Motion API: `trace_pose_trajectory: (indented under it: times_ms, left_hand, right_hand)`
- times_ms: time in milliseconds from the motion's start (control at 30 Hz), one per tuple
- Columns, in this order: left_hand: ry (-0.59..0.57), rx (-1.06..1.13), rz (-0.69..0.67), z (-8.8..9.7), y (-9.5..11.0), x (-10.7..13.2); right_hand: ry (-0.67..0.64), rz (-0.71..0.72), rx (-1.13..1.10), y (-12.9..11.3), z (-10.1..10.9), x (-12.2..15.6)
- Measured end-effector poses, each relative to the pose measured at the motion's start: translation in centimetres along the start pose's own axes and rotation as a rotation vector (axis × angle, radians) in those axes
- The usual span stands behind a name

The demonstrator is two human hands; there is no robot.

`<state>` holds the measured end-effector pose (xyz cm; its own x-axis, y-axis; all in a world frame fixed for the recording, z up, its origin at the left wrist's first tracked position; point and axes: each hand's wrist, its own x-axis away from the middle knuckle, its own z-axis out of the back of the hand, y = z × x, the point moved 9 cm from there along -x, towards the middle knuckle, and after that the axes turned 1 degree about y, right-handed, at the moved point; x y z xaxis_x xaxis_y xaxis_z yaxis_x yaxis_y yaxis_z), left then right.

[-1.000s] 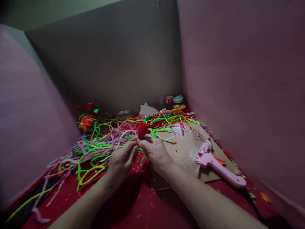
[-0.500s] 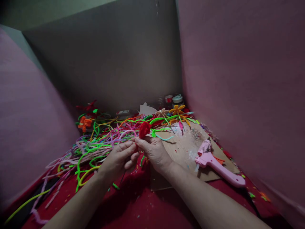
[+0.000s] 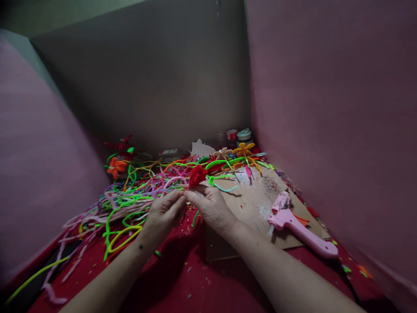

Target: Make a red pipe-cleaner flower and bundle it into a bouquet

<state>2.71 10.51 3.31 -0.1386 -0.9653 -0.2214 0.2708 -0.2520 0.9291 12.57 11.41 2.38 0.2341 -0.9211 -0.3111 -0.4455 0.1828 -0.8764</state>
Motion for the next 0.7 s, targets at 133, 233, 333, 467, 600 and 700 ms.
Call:
trace_pose_trajectory:
  times_ms: [133,233,333,467,600,700]
  left_hand:
    - [-0.045,0.144,0.13,-0.5,-0.3,0.1]
    - [-0.165,0.413,0.271,-1.9,-0.9,0.5]
    - [-0.283,0.683,0.365,-3.2,-1.4,0.9]
    - [-0.392,0.831,0.375,-4.2,-1.6,1.0]
    - [-0.318,0.647,0.288,-3.6,-1.2,0.8]
    - [-0.219,0.462,0.19,-2.8,0.0,0.7]
  right_hand:
    - [0.049,-0.026,0.008,0.0,0.6,-0.2]
    - [0.054,-0.061,-0.091,0.3,0.7,-0.2]
    - [0.037,-0.144,-0.223,1.3,0.5,-0.1]
    - [-0.004,-0.191,-0.3,1.7,0.0,0.1]
    - [0.022,-0.136,-0.262,0.5,0.1,0.1]
    - [0.038,-0.044,-0.176,-1.0,0.1,0.0]
